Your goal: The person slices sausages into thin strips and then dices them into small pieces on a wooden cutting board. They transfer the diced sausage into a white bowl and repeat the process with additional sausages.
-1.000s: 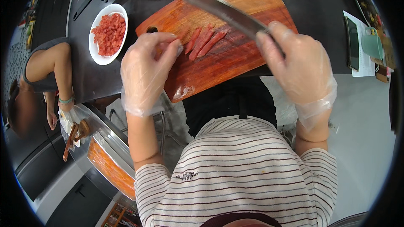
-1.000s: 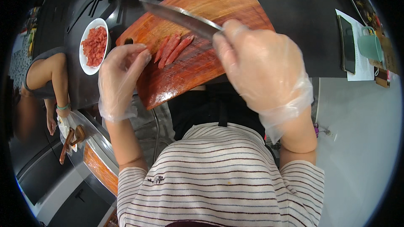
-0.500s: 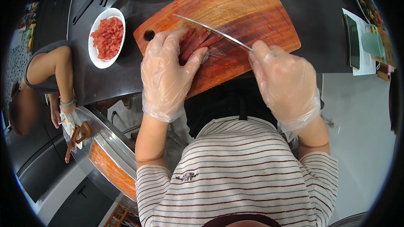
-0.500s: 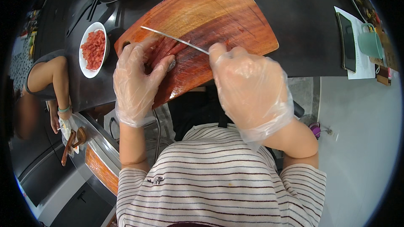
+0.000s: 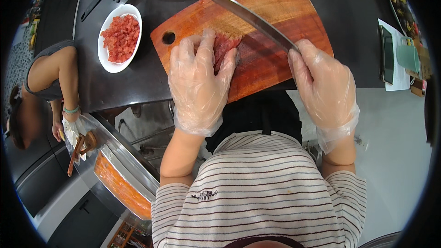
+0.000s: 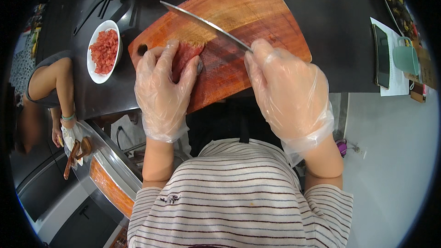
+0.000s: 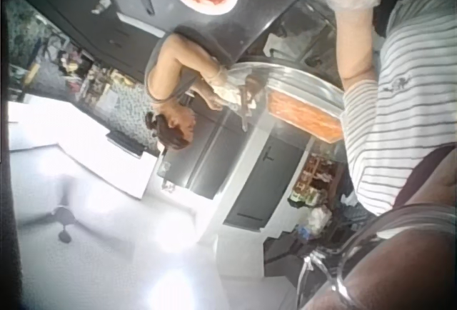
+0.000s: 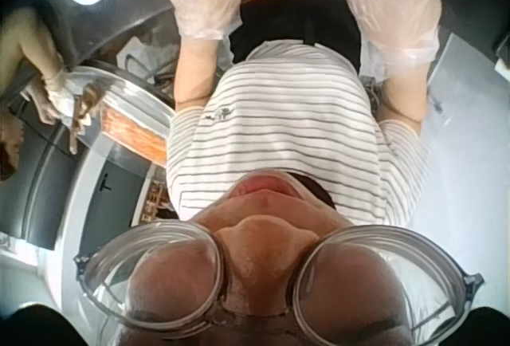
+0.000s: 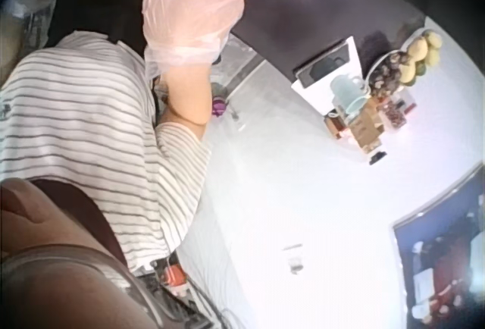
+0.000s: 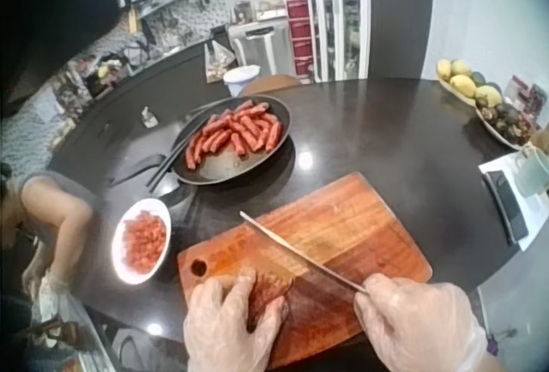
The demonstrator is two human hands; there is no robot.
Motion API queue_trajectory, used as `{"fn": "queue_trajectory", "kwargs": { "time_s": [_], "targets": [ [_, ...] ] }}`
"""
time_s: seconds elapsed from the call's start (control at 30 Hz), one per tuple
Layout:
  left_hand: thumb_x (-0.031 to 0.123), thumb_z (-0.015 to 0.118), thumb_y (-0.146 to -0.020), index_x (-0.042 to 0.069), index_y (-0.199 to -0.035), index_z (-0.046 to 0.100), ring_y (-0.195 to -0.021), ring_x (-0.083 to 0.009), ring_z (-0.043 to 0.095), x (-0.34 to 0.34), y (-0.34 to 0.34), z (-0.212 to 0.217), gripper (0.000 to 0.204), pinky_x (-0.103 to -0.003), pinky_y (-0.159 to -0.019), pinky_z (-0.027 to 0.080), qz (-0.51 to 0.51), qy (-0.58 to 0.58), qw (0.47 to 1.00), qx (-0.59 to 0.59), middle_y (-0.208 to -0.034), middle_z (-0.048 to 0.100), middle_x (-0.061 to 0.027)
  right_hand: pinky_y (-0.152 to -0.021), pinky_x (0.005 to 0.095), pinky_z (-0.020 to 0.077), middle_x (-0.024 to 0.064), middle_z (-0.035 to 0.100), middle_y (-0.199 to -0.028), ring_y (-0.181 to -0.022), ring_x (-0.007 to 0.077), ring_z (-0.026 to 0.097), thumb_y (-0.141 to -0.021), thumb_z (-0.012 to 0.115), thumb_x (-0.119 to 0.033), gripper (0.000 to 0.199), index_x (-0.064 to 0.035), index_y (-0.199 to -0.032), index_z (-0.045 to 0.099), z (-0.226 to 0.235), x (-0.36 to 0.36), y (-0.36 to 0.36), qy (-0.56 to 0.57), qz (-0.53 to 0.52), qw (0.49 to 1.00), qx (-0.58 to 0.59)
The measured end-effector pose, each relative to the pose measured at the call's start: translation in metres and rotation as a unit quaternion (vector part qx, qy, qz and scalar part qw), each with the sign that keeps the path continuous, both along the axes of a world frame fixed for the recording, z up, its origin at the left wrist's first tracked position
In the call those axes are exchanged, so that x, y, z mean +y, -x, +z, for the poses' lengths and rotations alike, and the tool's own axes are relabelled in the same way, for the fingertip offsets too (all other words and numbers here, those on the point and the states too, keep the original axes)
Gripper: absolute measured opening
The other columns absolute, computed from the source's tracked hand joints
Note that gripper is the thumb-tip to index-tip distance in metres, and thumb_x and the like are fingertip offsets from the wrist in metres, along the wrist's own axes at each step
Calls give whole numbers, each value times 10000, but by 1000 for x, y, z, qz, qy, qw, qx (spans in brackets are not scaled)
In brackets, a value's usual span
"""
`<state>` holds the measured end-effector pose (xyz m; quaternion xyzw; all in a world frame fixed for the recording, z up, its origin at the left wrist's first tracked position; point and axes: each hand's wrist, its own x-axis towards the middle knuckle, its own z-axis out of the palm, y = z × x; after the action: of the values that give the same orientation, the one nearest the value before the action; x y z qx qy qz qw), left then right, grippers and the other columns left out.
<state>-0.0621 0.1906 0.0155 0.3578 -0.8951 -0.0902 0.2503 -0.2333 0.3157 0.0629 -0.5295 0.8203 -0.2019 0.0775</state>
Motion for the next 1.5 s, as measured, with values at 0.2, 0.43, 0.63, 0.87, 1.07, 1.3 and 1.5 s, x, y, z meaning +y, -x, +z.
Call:
{"fn": "queue_trajectory", "kwargs": {
  "time_s": [0.2, 0.43, 0.63, 0.87, 1.07, 1.3, 1.5],
  "targets": [
    [249, 848, -836, -20, -1316, 632, -984, -353, 583, 2, -2, 4, 591, -461, -849, 507, 8, -13, 1000, 8, -1096, 606, -168, -605, 485, 510, 169, 683, -796, -721, 406, 667, -1026, 613, -221, 167, -71, -951, 607, -6, -1, 9, 4, -5, 999, -50],
    [265, 809, -868, 12, -1295, 649, -1042, -345, 582, 4, -11, 7, 521, -453, -901, 513, 35, -74, 996, 25, -1136, 599, -152, -675, 517, 475, 259, 647, -841, -804, 489, 617, -1035, 609, -224, 201, -28, -1022, 652, -3, -5, 24, -4, -29, 998, -48],
    [258, 808, -849, -13, -1315, 611, -1033, -345, 570, 10, -11, -4, 573, -442, -902, 510, 37, -81, 991, 99, -1134, 576, -161, -820, 436, 546, 220, 721, -1024, -939, 426, 697, -982, 656, -83, 188, 9, -1144, 678, -17, 2, 31, 37, 20, 998, -35],
    [236, 789, -861, -16, -1301, 608, -1044, -347, 556, 16, -9, -8, 540, -439, -931, 490, 47, -90, 989, 110, -1149, 563, -158, -813, 404, 554, 184, 733, -1000, -880, 341, 720, -973, 677, -66, 181, 15, -1128, 723, -28, 2, 29, 60, 11, 998, -16],
    [220, 762, -891, -38, -1303, 591, -1049, -350, 543, 16, -8, -8, 515, -439, -938, 479, 43, -91, 988, 119, -1172, 555, -171, -802, 411, 550, 205, 722, -993, -875, 381, 708, -989, 660, -94, 209, 18, -1149, 733, -21, 2, 21, 57, 32, 997, -32],
    [195, 751, -895, -43, -1310, 571, -1033, -348, 541, 17, -5, -11, 512, -441, -930, 480, 43, -88, 989, 114, -1159, 549, -174, -774, 438, 549, 209, 710, -986, -885, 410, 695, -993, 642, -98, 207, 11, -1143, 734, -21, -2, 7, 54, 69, 996, -3],
    [184, 744, -902, -42, -1282, 602, -1026, -334, 547, 21, -7, -10, 464, -435, -927, 482, 43, -80, 990, 108, -1140, 558, -162, -795, 440, 563, 192, 724, -1036, -924, 412, 708, -963, 672, -112, 210, -27, -1144, 739, -19, -2, -4, 69, 94, 993, -16]
  ]
}}
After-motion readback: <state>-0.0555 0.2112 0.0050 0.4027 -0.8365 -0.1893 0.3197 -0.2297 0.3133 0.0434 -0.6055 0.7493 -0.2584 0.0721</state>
